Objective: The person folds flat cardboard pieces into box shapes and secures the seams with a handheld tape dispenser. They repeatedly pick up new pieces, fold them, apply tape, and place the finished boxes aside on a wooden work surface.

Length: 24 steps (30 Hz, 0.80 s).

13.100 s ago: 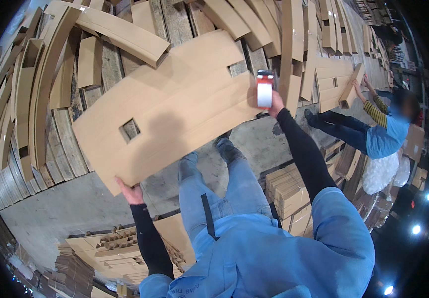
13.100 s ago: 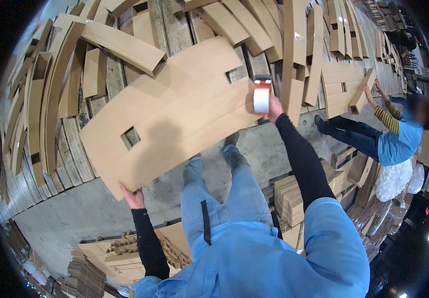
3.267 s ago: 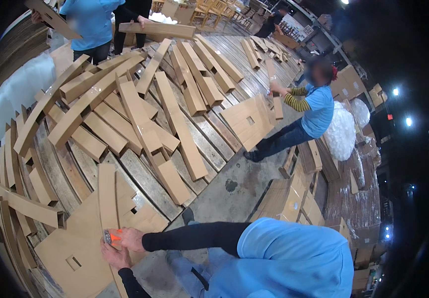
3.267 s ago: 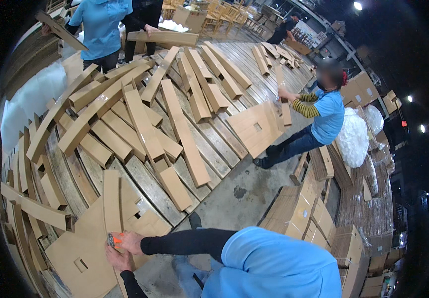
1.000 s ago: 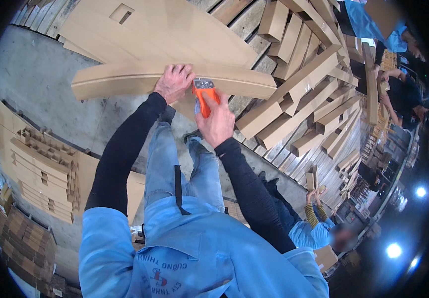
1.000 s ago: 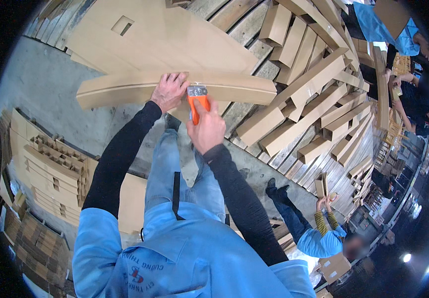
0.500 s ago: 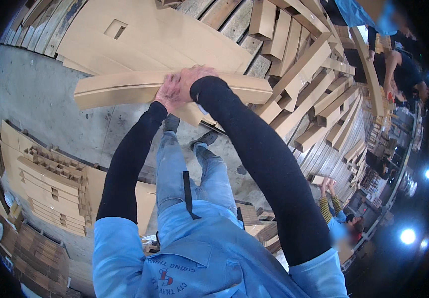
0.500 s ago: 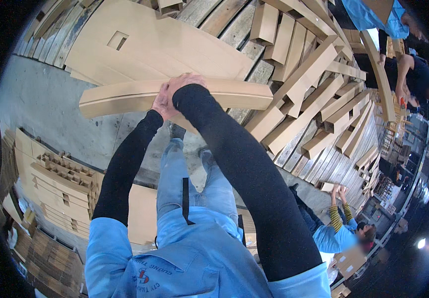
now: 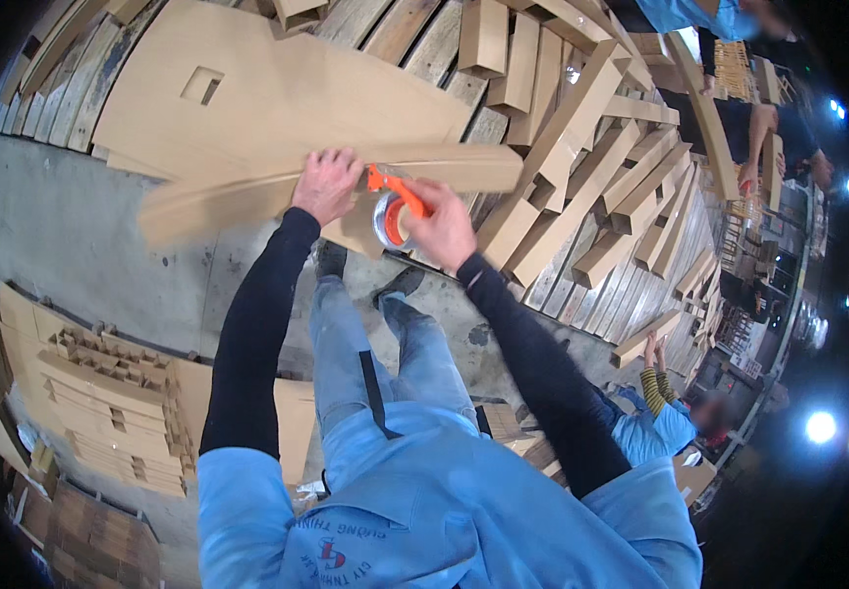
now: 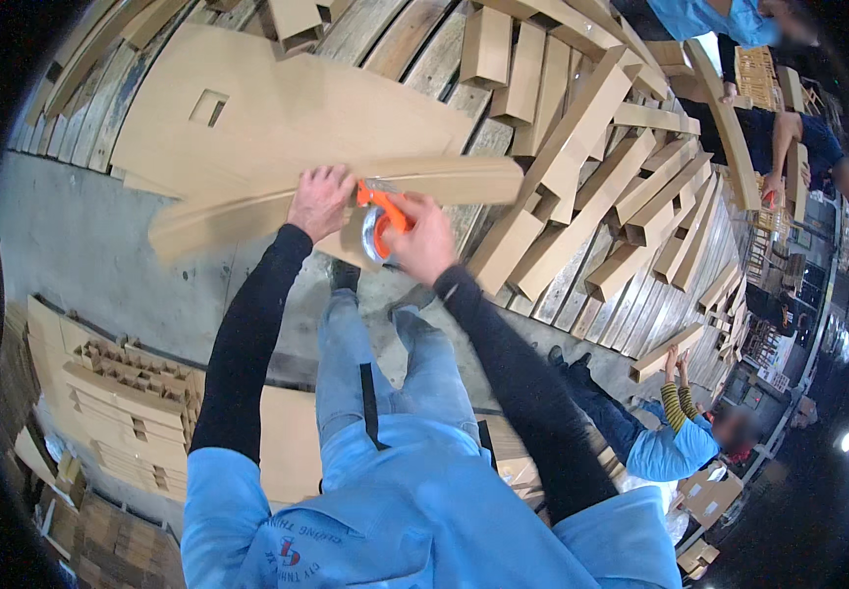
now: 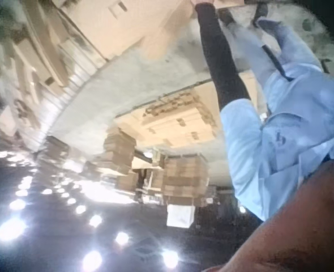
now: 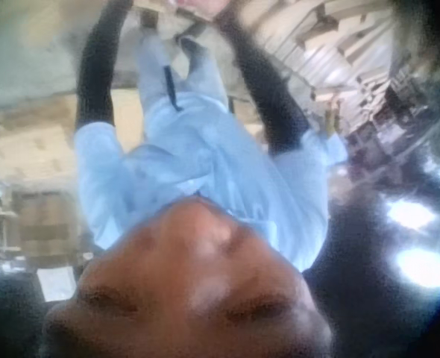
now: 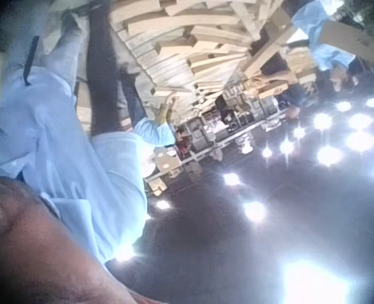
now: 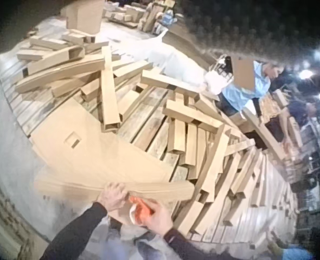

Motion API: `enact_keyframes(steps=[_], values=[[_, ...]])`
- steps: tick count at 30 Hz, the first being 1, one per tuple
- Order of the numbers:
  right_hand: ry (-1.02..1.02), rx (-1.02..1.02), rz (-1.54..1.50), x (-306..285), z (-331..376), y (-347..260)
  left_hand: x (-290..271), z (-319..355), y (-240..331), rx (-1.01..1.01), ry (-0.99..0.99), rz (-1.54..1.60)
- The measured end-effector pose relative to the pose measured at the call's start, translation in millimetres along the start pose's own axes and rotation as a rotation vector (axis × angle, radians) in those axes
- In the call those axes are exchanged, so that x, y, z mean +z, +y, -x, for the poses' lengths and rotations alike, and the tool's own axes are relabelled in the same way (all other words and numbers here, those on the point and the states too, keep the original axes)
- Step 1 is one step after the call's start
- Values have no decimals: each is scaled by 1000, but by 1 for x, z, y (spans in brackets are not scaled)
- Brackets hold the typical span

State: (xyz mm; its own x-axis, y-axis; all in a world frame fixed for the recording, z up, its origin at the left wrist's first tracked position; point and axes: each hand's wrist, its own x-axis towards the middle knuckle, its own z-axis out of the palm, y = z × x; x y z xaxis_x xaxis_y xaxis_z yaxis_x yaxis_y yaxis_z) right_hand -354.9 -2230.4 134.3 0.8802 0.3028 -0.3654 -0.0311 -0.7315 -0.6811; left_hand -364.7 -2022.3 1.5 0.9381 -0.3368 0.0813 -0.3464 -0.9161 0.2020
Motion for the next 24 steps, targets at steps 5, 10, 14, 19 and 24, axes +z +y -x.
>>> enact_keyframes(steps=[5,10,14,19,24], values=[[138,15,209,25,44,-25,-2,0,4,62,-27,-26],[-21,36,379,5,39,-42,-7,-12,10,58,-131,-46],[39,54,268,7,53,-39,3,0,14,83,-44,-47],[173,136,43,24,77,-26,10,14,19,111,86,-101],[102,61,233,19,77,-32,11,19,23,91,105,-85]])
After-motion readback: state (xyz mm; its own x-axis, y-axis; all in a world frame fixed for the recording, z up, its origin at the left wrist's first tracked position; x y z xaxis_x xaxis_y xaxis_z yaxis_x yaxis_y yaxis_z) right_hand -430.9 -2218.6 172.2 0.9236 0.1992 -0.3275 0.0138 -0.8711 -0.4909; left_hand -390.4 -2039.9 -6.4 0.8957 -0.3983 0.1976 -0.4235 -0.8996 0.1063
